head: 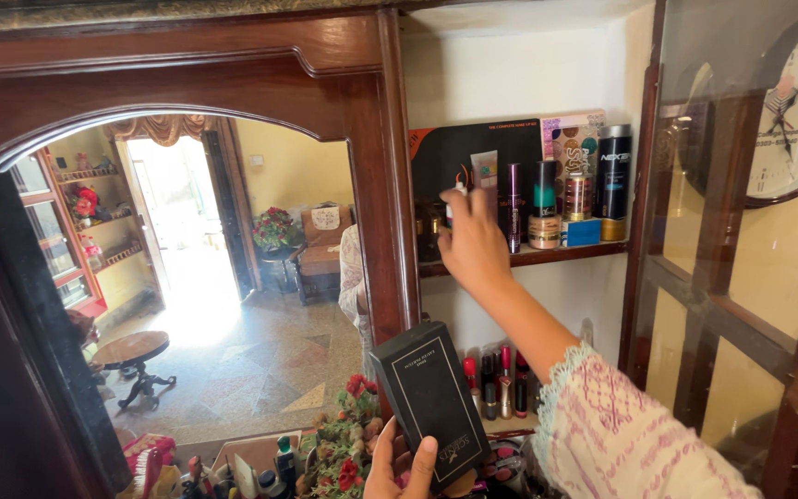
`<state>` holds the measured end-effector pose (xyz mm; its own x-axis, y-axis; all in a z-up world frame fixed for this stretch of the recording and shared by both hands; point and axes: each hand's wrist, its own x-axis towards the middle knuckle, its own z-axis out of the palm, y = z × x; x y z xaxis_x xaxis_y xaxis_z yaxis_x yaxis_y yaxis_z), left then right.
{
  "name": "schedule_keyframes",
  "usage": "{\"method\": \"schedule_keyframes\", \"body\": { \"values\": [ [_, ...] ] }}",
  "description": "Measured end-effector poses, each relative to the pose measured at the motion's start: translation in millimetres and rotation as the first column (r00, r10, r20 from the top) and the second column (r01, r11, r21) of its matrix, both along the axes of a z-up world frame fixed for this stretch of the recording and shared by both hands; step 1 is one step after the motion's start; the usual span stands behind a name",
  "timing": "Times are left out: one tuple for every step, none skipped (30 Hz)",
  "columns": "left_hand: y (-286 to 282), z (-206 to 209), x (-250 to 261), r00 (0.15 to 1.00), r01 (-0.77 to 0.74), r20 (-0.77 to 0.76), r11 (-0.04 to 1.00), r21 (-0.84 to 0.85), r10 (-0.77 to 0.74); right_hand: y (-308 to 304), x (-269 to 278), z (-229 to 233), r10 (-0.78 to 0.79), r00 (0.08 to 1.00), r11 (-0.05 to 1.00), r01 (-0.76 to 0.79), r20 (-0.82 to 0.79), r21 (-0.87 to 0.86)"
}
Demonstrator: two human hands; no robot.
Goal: The person organizes various personal items on a wooden vanity table and inside its drawers and cabinet. They handle a pink cloth, small bottles, a blue pouch, a black box, and a turquoise pouch, moving them between the table surface, an open drawer, and a glass-fronted cabinet.
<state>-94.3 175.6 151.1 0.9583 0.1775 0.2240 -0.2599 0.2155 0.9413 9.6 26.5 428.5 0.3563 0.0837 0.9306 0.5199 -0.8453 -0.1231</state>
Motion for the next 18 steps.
{"method": "schedule_keyframes", "body": {
  "values": [
    [-2, -2, 2, 1.000, 0.010, -0.014, 1.000, 0.006, -0.010, -1, -1, -6, -0.003, 1.000, 0.998, 0.003, 0.003, 0.070],
    [-3, -3, 5, 0.999, 0.019, -0.026, 1.000, 0.012, -0.019, -2, -2, -12, -0.005, 1.000, 0.990, 0.004, 0.007, 0.140],
    [-4, -4, 7, 0.999, 0.028, -0.038, 0.999, 0.017, -0.027, -3, -3, -17, -0.008, 1.000, 0.978, 0.005, 0.011, 0.209],
    [-5, -6, 9, 0.999, 0.028, -0.039, 0.999, 0.030, -0.027, -4, -2, -22, -0.016, 0.999, 0.975, 0.008, 0.034, 0.223],
    [-7, -8, 10, 0.999, 0.028, -0.040, 0.999, 0.042, -0.026, -6, -1, -26, -0.025, 0.998, 0.971, 0.011, 0.056, 0.237],
    [-9, -11, 12, 0.999, 0.029, -0.043, 0.998, 0.056, -0.027, -8, 0, -30, -0.035, 0.996, 0.967, 0.015, 0.077, 0.252],
    [-10, -13, 14, 0.998, 0.022, -0.062, 0.997, 0.068, -0.018, -9, 1, -34, -0.040, 0.995, 0.967, 0.016, 0.086, 0.255],
    [-12, -15, 16, 0.997, 0.016, -0.080, 0.997, 0.080, -0.009, -10, 3, -36, -0.044, 0.994, 0.966, 0.018, 0.098, 0.257],
    [-13, -17, 19, 0.995, 0.009, -0.098, 0.996, 0.092, 0.000, -12, 4, -39, -0.049, 0.993, 0.966, 0.019, 0.109, 0.259],
    [-14, -19, 21, 0.997, 0.007, -0.075, 0.998, 0.068, -0.002, -13, 6, -40, -0.044, 0.994, 0.965, 0.016, 0.098, 0.262],
    [-16, -22, 23, 0.999, 0.006, -0.052, 0.999, 0.045, -0.004, -15, 7, -41, -0.038, 0.995, 0.964, 0.014, 0.088, 0.265],
    [-17, -25, 24, 1.000, 0.005, -0.031, 1.000, 0.021, -0.004, -16, 9, -42, -0.032, 0.997, 0.963, 0.011, 0.076, 0.268],
    [-16, -28, 26, 0.999, -0.009, -0.047, 0.999, 0.052, 0.012, -17, 10, -44, -0.019, 0.998, 0.959, 0.000, 0.063, 0.283],
    [-15, -31, 28, 0.998, -0.023, -0.062, 0.996, 0.084, 0.028, -19, 11, -45, -0.005, 0.999, 0.955, -0.011, 0.051, 0.298],
    [-14, -34, 30, 0.996, -0.037, -0.076, 0.993, 0.116, 0.046, -21, 12, -46, 0.010, 0.999, 0.950, -0.021, 0.039, 0.312],
    [-14, -37, 32, 0.996, -0.045, -0.073, 0.992, 0.118, 0.054, -23, 12, -47, 0.002, 0.999, 0.944, -0.013, 0.033, 0.330],
    [-15, -40, 35, 0.996, -0.054, -0.069, 0.991, 0.120, 0.062, -26, 13, -48, -0.005, 1.000, 0.938, -0.005, 0.027, 0.348],
    [-16, -43, 39, 0.995, -0.061, -0.066, 0.991, 0.122, 0.070, -30, 14, -48, -0.013, 1.000, 0.931, 0.005, 0.022, 0.365]
  ]
}}
